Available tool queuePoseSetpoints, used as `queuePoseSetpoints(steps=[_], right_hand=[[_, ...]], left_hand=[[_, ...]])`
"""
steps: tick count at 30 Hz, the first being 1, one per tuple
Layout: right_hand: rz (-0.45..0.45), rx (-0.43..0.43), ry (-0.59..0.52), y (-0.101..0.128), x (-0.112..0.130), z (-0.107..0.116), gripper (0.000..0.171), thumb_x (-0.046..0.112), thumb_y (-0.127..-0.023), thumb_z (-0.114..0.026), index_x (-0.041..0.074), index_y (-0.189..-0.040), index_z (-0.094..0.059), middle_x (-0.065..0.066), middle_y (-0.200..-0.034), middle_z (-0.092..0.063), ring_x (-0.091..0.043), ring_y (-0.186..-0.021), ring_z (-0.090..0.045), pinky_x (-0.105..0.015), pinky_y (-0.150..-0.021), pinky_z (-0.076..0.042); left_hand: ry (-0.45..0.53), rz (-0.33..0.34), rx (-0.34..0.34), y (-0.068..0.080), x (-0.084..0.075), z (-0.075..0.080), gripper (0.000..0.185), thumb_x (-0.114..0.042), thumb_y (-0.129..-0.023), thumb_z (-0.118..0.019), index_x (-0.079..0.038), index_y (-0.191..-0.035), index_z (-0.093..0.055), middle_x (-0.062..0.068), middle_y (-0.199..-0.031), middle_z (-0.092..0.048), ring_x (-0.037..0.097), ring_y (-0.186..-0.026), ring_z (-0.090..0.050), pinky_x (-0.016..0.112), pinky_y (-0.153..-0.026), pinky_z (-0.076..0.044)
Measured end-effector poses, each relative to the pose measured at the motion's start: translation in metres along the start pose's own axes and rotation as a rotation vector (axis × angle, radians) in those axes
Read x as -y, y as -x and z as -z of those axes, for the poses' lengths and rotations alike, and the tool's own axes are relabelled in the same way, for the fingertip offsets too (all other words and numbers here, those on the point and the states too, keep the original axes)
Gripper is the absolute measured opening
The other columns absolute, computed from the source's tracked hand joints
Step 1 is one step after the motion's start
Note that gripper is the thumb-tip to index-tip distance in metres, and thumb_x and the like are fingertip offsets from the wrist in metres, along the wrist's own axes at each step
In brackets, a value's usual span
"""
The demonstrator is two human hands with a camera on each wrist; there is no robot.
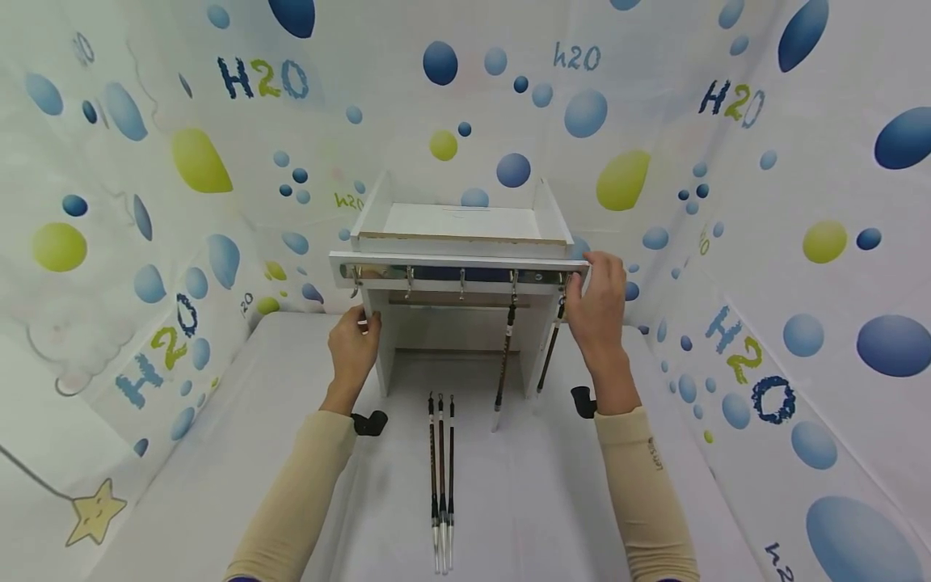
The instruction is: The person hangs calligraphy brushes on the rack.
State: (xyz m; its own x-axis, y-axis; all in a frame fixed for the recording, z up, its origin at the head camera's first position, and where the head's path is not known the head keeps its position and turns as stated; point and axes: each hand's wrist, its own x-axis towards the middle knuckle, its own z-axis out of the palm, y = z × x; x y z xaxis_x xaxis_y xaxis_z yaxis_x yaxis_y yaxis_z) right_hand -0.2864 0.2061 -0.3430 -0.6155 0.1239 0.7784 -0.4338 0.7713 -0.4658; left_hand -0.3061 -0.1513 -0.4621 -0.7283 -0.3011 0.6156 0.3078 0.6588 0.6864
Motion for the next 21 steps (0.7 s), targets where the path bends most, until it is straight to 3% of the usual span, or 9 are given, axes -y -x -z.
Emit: queuePoseSetpoints(steps=[3,7,16,19,21], right_hand=[[-0.001,0.034,-0.007,-0.001,-0.003,0.0,0.03,-0.001,-0.097,-0.055,-0.012,-0.125,-0.058,-0.028,-0.128,-0.055,-0.039,-0.121,-0.056,-0.049,-0.1,-0.052],[-0.022,0.063,-0.031,0.001,-0.007,0.0,0.029,-0.002,-0.099,-0.054,-0.011,-0.125,-0.059,-0.026,-0.13,-0.055,-0.039,-0.12,-0.059,-0.05,-0.097,-0.054],[0.012,-0.009,-0.082,0.004,-0.019,-0.004,0.029,0.009,-0.102,-0.056,-0.008,-0.124,-0.064,-0.023,-0.125,-0.06,-0.033,-0.114,-0.062,-0.045,-0.093,-0.056],[0.022,-0.033,-0.091,0.004,-0.022,-0.006,0.029,0.012,-0.102,-0.056,-0.006,-0.122,-0.066,-0.021,-0.124,-0.062,-0.031,-0.113,-0.064,-0.037,-0.093,-0.056],[0.022,-0.047,-0.104,0.002,-0.024,-0.007,0.029,0.013,-0.101,-0.057,-0.006,-0.121,-0.067,-0.02,-0.122,-0.063,-0.03,-0.112,-0.064,-0.025,-0.094,-0.055]], left_hand=[[0.005,-0.01,-0.007,0.0,0.0,0.0,0.024,-0.012,-0.095,-0.064,0.004,-0.113,-0.069,0.023,-0.104,-0.073,0.037,-0.088,-0.075,0.05,-0.076,-0.061],[0.008,-0.022,-0.011,0.001,0.0,0.0,0.024,-0.011,-0.095,-0.064,0.004,-0.113,-0.069,0.023,-0.104,-0.073,0.037,-0.088,-0.075,0.049,-0.075,-0.061],[0.014,-0.021,-0.026,0.001,-0.001,-0.002,0.024,-0.011,-0.094,-0.065,0.005,-0.111,-0.07,0.023,-0.102,-0.073,0.037,-0.087,-0.075,0.048,-0.076,-0.062],[0.018,-0.015,-0.032,0.001,-0.002,-0.002,0.024,-0.011,-0.095,-0.064,0.005,-0.112,-0.07,0.023,-0.102,-0.072,0.037,-0.087,-0.075,0.047,-0.076,-0.062],[0.023,-0.014,-0.033,0.0,-0.003,-0.002,0.025,-0.012,-0.096,-0.063,0.005,-0.113,-0.07,0.023,-0.102,-0.072,0.037,-0.087,-0.075,0.048,-0.077,-0.061]])
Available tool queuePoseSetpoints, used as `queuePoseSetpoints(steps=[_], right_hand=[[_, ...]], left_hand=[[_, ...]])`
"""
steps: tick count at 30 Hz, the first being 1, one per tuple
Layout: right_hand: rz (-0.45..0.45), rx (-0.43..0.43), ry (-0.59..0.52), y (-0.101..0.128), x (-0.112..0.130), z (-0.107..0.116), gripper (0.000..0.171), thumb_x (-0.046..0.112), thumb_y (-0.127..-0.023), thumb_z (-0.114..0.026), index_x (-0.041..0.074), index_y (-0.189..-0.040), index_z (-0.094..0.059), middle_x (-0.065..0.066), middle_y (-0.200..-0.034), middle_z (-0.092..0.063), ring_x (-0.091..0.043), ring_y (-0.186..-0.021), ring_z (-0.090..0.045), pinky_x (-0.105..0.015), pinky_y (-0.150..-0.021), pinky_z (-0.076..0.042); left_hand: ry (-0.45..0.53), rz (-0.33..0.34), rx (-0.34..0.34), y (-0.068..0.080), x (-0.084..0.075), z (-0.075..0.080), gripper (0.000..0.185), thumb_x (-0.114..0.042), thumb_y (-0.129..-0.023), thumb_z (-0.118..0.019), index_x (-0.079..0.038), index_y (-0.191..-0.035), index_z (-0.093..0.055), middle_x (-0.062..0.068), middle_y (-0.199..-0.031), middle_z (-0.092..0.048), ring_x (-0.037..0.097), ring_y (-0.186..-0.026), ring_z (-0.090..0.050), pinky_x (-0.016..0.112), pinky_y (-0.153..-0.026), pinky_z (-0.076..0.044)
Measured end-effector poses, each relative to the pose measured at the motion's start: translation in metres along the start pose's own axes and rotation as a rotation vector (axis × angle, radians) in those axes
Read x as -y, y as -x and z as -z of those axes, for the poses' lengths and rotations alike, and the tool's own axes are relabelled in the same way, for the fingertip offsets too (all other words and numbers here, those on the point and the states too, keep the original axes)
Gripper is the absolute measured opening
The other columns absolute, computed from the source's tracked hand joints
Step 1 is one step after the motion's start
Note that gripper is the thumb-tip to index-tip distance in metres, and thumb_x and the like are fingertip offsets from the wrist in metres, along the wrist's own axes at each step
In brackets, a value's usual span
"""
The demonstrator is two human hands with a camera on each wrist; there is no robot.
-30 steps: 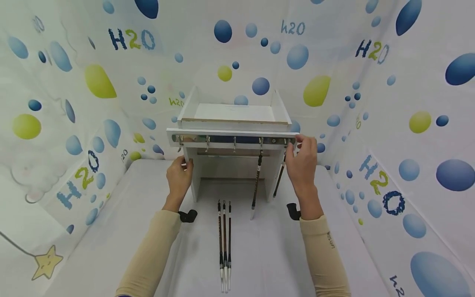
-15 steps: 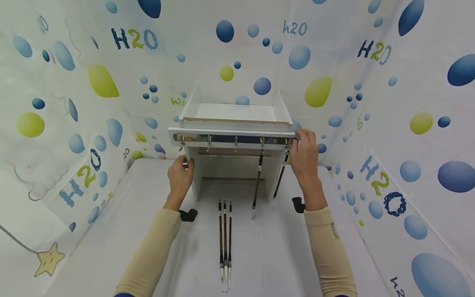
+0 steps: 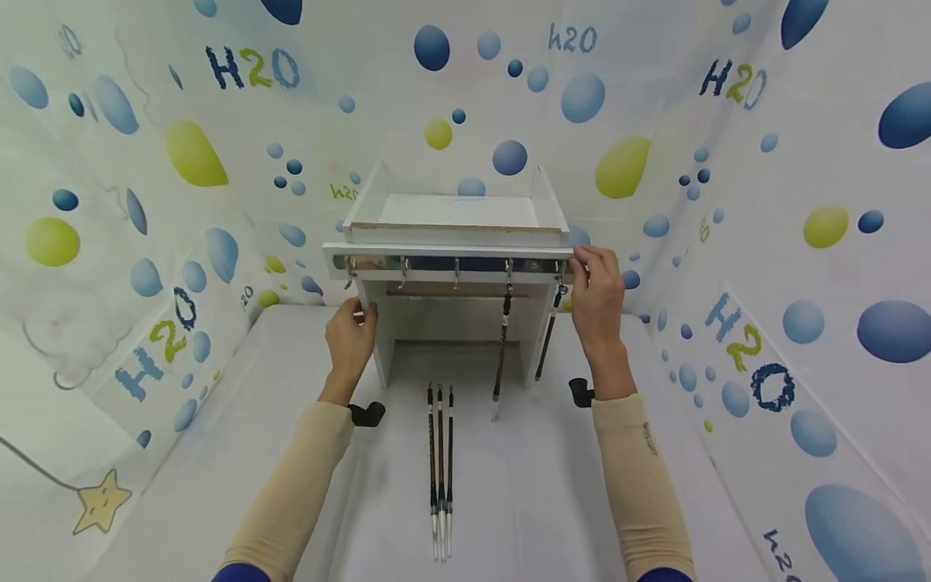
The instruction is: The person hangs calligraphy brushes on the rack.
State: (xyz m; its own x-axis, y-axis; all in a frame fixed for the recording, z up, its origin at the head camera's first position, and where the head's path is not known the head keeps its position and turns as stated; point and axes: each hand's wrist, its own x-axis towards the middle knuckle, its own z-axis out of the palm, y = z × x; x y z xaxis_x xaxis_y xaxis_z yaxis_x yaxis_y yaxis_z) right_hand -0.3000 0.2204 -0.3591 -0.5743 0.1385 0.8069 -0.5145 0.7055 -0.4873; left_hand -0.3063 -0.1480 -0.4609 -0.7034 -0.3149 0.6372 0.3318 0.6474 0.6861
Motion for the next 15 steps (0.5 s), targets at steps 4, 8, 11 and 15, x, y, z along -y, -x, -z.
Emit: queuePoseSetpoints(steps=[4,8,11,15], right_hand=[[-0.001,-0.025,-0.034,-0.0038,-0.0032,-0.0007,0.027,0.011,-0.099,-0.06,-0.005,-0.118,-0.069,-0.02,-0.119,-0.064,-0.03,-0.11,-0.065,-0.003,-0.091,-0.043],[0.002,-0.026,-0.051,-0.0059,-0.0046,-0.0006,0.025,0.01,-0.098,-0.061,-0.006,-0.116,-0.07,-0.021,-0.115,-0.065,-0.031,-0.106,-0.066,0.001,-0.089,-0.041],[-0.001,-0.019,-0.054,-0.0063,-0.0045,0.0005,0.025,0.01,-0.097,-0.062,-0.006,-0.115,-0.071,-0.021,-0.115,-0.065,-0.031,-0.105,-0.067,0.0,-0.088,-0.041],[-0.003,-0.011,-0.04,-0.0065,-0.0052,0.0031,0.025,0.011,-0.097,-0.062,-0.005,-0.115,-0.071,-0.02,-0.114,-0.066,-0.03,-0.105,-0.067,-0.002,-0.089,-0.044]], left_hand=[[0.006,0.015,0.016,-0.0031,-0.0023,0.0006,0.026,-0.014,-0.097,-0.062,0.003,-0.115,-0.069,0.022,-0.104,-0.072,0.037,-0.089,-0.075,0.049,-0.079,-0.061],[0.011,0.059,0.052,-0.0042,-0.0022,0.0028,0.028,-0.016,-0.097,-0.063,0.002,-0.117,-0.068,0.022,-0.107,-0.072,0.037,-0.091,-0.074,0.048,-0.082,-0.06],[0.009,0.076,0.08,-0.0045,-0.0009,0.0039,0.029,-0.017,-0.097,-0.063,0.001,-0.119,-0.068,0.023,-0.108,-0.072,0.037,-0.093,-0.074,0.046,-0.084,-0.06],[0.033,0.081,0.121,-0.0031,-0.0038,0.007,0.032,-0.015,-0.096,-0.062,0.003,-0.122,-0.066,0.024,-0.111,-0.071,0.038,-0.096,-0.073,0.046,-0.085,-0.06]])
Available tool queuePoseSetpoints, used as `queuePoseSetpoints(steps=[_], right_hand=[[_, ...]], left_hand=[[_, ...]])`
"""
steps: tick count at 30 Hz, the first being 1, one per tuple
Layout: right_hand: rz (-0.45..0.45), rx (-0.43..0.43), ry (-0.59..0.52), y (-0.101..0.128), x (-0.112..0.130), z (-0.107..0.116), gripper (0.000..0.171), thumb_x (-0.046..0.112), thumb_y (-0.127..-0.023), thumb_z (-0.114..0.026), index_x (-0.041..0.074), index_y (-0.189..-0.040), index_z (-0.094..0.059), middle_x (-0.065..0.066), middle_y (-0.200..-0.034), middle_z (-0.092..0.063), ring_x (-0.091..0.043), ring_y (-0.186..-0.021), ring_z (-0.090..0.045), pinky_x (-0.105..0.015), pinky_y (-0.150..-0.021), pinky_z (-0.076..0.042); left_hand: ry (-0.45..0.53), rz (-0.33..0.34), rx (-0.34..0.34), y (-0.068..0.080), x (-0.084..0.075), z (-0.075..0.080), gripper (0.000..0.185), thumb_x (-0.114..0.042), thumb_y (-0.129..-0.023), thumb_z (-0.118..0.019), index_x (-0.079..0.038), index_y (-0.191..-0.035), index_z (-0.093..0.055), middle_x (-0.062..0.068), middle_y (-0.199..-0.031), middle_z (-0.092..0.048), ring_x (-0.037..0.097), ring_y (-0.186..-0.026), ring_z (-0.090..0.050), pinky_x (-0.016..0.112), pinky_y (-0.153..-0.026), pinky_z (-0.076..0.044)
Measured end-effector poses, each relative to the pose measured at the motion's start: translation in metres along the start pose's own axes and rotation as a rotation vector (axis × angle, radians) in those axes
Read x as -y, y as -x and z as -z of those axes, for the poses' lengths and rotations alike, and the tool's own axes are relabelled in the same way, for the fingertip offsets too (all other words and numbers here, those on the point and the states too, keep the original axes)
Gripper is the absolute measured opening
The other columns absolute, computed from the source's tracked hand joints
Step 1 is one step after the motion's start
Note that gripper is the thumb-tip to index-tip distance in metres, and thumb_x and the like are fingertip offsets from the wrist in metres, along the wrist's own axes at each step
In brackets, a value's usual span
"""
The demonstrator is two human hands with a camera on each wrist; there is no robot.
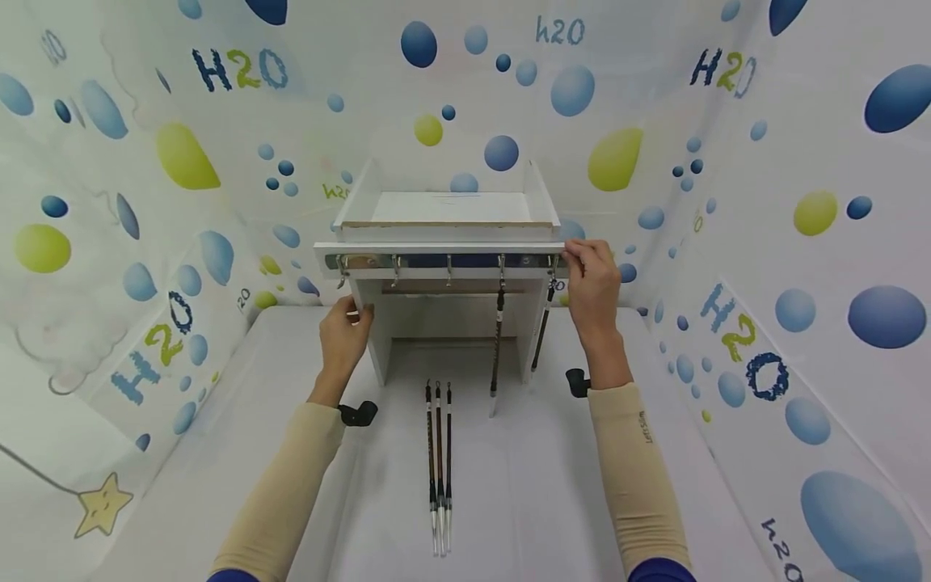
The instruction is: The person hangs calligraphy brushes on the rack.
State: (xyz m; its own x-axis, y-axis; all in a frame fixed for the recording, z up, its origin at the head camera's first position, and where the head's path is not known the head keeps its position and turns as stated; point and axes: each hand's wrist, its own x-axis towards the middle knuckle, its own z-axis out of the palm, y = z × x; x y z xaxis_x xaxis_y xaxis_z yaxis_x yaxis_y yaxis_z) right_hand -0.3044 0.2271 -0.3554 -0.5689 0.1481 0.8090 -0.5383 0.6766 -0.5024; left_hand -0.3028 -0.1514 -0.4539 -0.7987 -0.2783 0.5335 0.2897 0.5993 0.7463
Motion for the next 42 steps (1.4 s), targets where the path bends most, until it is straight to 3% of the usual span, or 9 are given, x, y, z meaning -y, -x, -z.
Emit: queuePoseSetpoints(steps=[8,15,18,22,26,30,35,42], right_hand=[[0.014,-0.005,0.021,-0.002,0.0,0.0,0.026,0.012,-0.097,-0.063,-0.005,-0.114,-0.071,-0.02,-0.113,-0.066,-0.031,-0.102,-0.068,-0.001,-0.085,-0.041],[0.0,0.005,0.024,-0.002,0.0,-0.001,0.026,0.012,-0.097,-0.062,-0.005,-0.114,-0.071,-0.019,-0.114,-0.066,-0.03,-0.104,-0.068,-0.002,-0.087,-0.043],[-0.006,0.009,0.027,-0.003,0.0,0.0,0.026,0.013,-0.097,-0.062,-0.005,-0.115,-0.071,-0.019,-0.115,-0.066,-0.029,-0.105,-0.068,-0.008,-0.089,-0.048],[-0.009,0.014,0.037,-0.003,0.0,0.0,0.026,0.012,-0.098,-0.061,-0.004,-0.115,-0.071,-0.018,-0.115,-0.065,-0.029,-0.105,-0.068,-0.019,-0.091,-0.055],[-0.011,0.017,0.037,-0.002,0.0,0.0,0.025,0.013,-0.097,-0.062,-0.004,-0.114,-0.071,-0.019,-0.113,-0.066,-0.029,-0.104,-0.068,-0.018,-0.09,-0.055],[-0.017,0.022,0.031,-0.001,0.0,0.0,0.025,0.012,-0.097,-0.062,-0.004,-0.114,-0.071,-0.019,-0.113,-0.065,-0.029,-0.104,-0.068,-0.021,-0.09,-0.056],[-0.026,0.027,0.031,0.001,0.001,0.001,0.024,0.01,-0.097,-0.062,-0.004,-0.115,-0.071,-0.019,-0.113,-0.065,-0.029,-0.106,-0.067,-0.033,-0.091,-0.057],[-0.026,0.036,0.031,0.0,0.003,0.001,0.024,0.009,-0.097,-0.061,-0.003,-0.116,-0.071,-0.019,-0.114,-0.065,-0.03,-0.106,-0.066,-0.038,-0.092,-0.056]], left_hand=[[0.046,0.074,0.053,0.017,-0.004,0.006,0.037,-0.012,-0.095,-0.061,0.005,-0.128,-0.062,0.025,-0.117,-0.068,0.04,-0.101,-0.071,0.048,-0.088,-0.059],[0.032,0.214,0.054,0.055,0.007,0.001,0.039,-0.013,-0.094,-0.061,0.006,-0.129,-0.059,0.026,-0.115,-0.067,0.041,-0.094,-0.071,0.051,-0.08,-0.059],[-0.005,0.267,0.117,0.075,0.012,-0.008,0.038,-0.013,-0.093,-0.061,0.006,-0.126,-0.06,0.026,-0.113,-0.067,0.04,-0.094,-0.069,0.05,-0.076,-0.058],[-0.062,0.316,0.259,0.102,0.019,-0.022,0.036,-0.015,-0.092,-0.062,0.007,-0.12,-0.064,0.024,-0.106,-0.069,0.036,-0.091,-0.067,0.045,-0.073,-0.056],[-0.096,0.349,0.399,0.125,0.025,-0.036,0.035,-0.016,-0.09,-0.064,0.009,-0.114,-0.067,0.022,-0.096,-0.071,0.029,-0.078,-0.068,0.039,-0.066,-0.056],[-0.117,0.375,0.485,0.14,0.028,-0.048,0.032,-0.015,-0.089,-0.065,0.009,-0.11,-0.067,0.02,-0.092,-0.073,0.024,-0.07,-0.068,0.036,-0.062,-0.056],[-0.146,0.398,0.539,0.156,0.029,-0.059,0.031,-0.014,-0.088,-0.067,0.009,-0.109,-0.066,0.02,-0.091,-0.073,0.02,-0.065,-0.064,0.031,-0.055,-0.053],[-0.136,0.412,0.537,0.168,0.018,-0.064,0.037,-0.011,-0.085,-0.068,0.012,-0.114,-0.063,0.023,-0.09,-0.071,0.016,-0.054,-0.058,0.026,-0.047,-0.047]])
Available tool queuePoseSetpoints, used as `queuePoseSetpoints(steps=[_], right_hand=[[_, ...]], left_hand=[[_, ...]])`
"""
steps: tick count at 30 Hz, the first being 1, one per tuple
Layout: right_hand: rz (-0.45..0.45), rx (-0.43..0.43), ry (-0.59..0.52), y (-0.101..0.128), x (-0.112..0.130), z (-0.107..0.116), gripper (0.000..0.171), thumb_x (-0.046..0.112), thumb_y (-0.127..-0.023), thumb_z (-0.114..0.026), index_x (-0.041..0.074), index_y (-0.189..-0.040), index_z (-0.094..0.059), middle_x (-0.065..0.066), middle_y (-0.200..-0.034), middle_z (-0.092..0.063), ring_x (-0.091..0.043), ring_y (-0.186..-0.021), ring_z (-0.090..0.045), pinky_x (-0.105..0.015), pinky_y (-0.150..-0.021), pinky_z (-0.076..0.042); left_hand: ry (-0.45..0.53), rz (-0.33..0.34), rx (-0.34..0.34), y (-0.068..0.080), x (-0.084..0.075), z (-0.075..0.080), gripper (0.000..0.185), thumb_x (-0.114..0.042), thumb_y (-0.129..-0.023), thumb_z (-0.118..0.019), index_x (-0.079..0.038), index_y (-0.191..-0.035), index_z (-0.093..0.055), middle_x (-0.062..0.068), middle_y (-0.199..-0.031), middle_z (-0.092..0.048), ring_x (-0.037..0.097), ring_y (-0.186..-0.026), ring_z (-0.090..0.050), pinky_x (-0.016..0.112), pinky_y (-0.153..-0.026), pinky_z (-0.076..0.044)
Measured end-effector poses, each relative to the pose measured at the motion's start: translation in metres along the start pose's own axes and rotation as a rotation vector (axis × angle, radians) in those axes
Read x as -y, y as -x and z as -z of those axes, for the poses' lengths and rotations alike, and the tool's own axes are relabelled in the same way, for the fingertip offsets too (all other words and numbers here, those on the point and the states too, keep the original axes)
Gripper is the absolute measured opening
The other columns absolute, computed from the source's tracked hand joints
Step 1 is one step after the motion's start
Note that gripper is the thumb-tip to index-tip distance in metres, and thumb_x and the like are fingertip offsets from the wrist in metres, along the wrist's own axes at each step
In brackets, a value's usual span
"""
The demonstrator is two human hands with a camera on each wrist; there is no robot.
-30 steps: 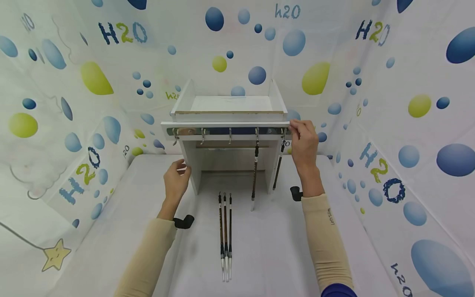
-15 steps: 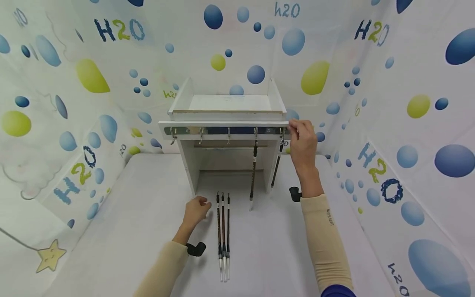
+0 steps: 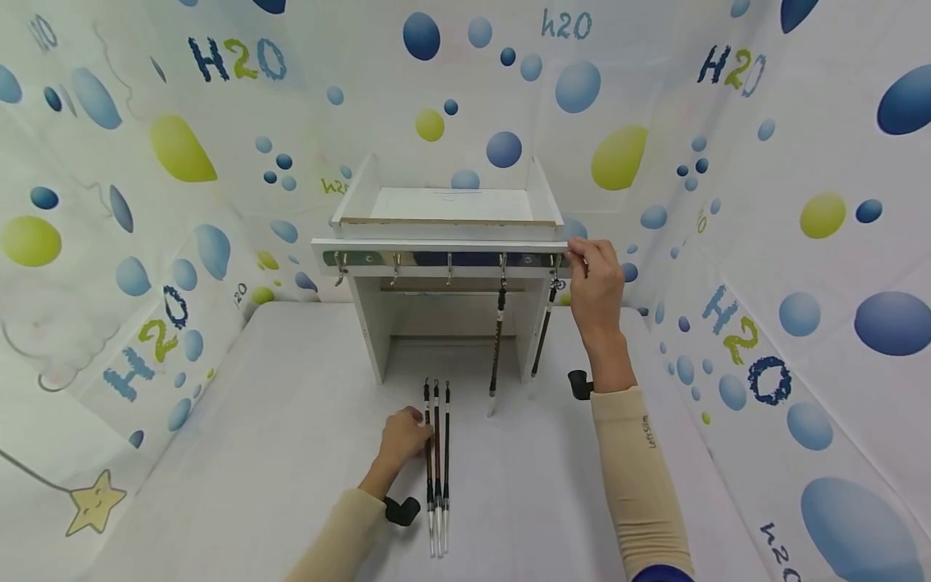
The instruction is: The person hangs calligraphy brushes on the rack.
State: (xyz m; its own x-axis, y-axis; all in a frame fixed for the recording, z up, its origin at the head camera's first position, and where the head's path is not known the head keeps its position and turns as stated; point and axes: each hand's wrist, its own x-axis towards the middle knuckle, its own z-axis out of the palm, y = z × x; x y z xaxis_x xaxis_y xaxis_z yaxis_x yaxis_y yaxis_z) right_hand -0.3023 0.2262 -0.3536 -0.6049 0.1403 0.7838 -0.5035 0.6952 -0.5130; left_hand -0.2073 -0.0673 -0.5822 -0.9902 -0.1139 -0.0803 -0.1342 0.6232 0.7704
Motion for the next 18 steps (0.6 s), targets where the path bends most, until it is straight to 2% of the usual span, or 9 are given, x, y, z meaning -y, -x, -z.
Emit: queuePoseSetpoints(steps=[5,10,14,17,18], right_hand=[[0.006,-0.007,-0.003,-0.001,0.0,0.001,0.025,0.01,-0.097,-0.061,-0.004,-0.116,-0.071,-0.019,-0.113,-0.065,-0.03,-0.105,-0.067,-0.035,-0.091,-0.056],[0.016,-0.006,-0.005,-0.001,0.0,0.001,0.025,0.011,-0.098,-0.061,-0.004,-0.116,-0.07,-0.019,-0.113,-0.065,-0.03,-0.104,-0.067,-0.019,-0.091,-0.053],[0.017,-0.006,-0.011,0.0,0.0,0.001,0.025,0.01,-0.097,-0.061,-0.004,-0.116,-0.07,-0.02,-0.113,-0.065,-0.03,-0.104,-0.067,-0.01,-0.09,-0.05],[0.017,-0.007,-0.014,0.0,0.0,0.001,0.024,0.009,-0.097,-0.062,-0.005,-0.115,-0.071,-0.02,-0.112,-0.065,-0.03,-0.103,-0.067,-0.007,-0.089,-0.048],[0.016,-0.007,-0.014,0.0,-0.001,0.001,0.024,0.009,-0.097,-0.062,-0.004,-0.115,-0.071,-0.02,-0.112,-0.065,-0.03,-0.103,-0.067,-0.01,-0.09,-0.05]], left_hand=[[-0.012,-0.022,-0.034,0.004,-0.003,-0.007,0.037,-0.004,-0.082,-0.066,0.013,-0.114,-0.061,0.025,-0.091,-0.07,0.017,-0.052,-0.055,0.025,-0.044,-0.044],[-0.03,-0.009,-0.058,0.004,-0.002,-0.012,0.036,-0.001,-0.08,-0.064,0.012,-0.113,-0.061,0.022,-0.084,-0.069,0.017,-0.051,-0.053,0.024,-0.041,-0.04],[-0.034,-0.002,-0.064,0.004,-0.002,-0.013,0.036,-0.001,-0.08,-0.065,0.012,-0.113,-0.062,0.023,-0.087,-0.069,0.018,-0.053,-0.054,0.025,-0.042,-0.041],[-0.021,-0.005,-0.062,0.006,-0.002,-0.012,0.036,-0.002,-0.08,-0.065,0.012,-0.113,-0.062,0.025,-0.09,-0.07,0.019,-0.054,-0.055,0.028,-0.044,-0.043],[-0.013,-0.009,-0.062,0.006,-0.003,-0.012,0.036,-0.002,-0.08,-0.066,0.013,-0.113,-0.061,0.026,-0.09,-0.07,0.019,-0.054,-0.055,0.028,-0.045,-0.044]])
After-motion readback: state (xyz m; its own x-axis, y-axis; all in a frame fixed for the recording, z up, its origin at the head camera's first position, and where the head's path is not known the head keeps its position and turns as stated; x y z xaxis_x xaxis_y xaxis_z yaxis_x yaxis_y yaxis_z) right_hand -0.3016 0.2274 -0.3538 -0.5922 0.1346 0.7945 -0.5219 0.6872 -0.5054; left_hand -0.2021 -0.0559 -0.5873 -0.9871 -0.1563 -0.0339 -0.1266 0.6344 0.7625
